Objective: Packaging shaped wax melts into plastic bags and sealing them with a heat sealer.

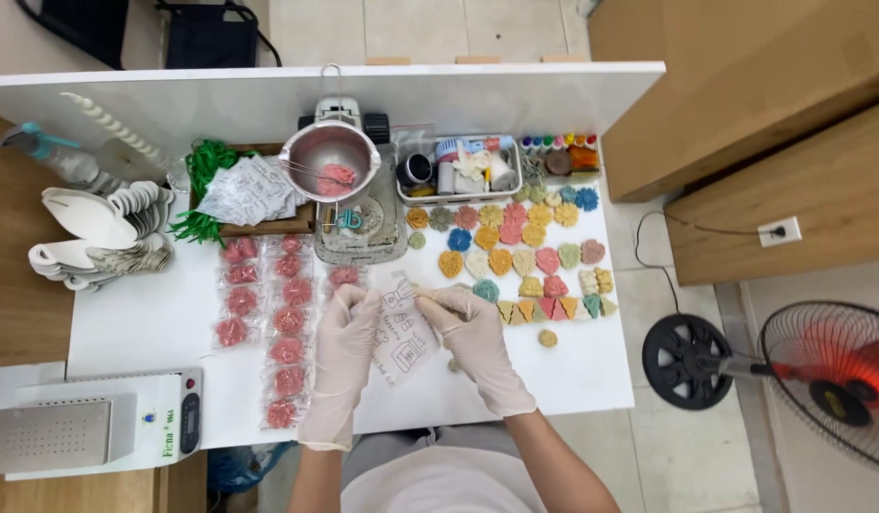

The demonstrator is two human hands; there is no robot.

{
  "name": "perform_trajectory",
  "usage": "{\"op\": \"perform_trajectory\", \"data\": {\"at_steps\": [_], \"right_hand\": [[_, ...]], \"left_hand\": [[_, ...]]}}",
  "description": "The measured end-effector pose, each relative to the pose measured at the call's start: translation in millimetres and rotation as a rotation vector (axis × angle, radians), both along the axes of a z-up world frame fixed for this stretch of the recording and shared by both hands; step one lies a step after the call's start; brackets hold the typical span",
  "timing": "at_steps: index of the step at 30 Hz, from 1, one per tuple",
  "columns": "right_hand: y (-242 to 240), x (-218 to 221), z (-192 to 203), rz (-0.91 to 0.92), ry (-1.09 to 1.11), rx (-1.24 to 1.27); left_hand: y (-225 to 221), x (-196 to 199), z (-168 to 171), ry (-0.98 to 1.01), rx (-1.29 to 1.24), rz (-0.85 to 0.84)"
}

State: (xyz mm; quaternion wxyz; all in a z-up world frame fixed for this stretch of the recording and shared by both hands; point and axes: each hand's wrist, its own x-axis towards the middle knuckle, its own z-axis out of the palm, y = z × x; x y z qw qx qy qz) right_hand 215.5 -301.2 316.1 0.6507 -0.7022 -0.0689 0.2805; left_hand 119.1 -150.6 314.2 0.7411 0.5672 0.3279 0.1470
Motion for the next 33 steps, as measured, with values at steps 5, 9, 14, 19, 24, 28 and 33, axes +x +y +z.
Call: {"op": "perform_trajectory", "data": {"at_steps": [5, 9, 14, 19, 24, 28, 33], "right_hand": [[-26.5, -5.1, -38.7, -0.179, 0.111, 0.047], [-39.2, -18.0, -54.7, -0.352, 0.055, -0.038], [-37.9, -42.7, -34.5, -0.409, -0.098, -0.160], [-48.3, -64.8, -26.5, -0.413, -0.229, -0.203], [-55.0, -80.0, -28.7, -0.364, -0.489, -0.441], [-62.7, -93.0, -39.3, -0.352, -0.720, -0.595], [-61.7, -101.2, -31.0, -0.193, -0.901, -0.772]], "left_hand": [[-6.3, 5.1, -47.1, 0.033, 0.064, -0.088], [-35.4, 19.9, 12.0, -0.117, 1.296, 0.213], [-73.0, 7.3, -32.0, -0.180, 1.224, -0.196], [-93.0, 3.0, -71.0, -0.242, 0.988, -0.224], [-98.5, -3.1, -79.7, -0.261, 0.854, -0.283], [-107.0, -3.8, -111.7, -0.174, 0.628, -0.334], [-113.9, -5.8, -145.9, -0.122, -0.180, -0.300]]}}
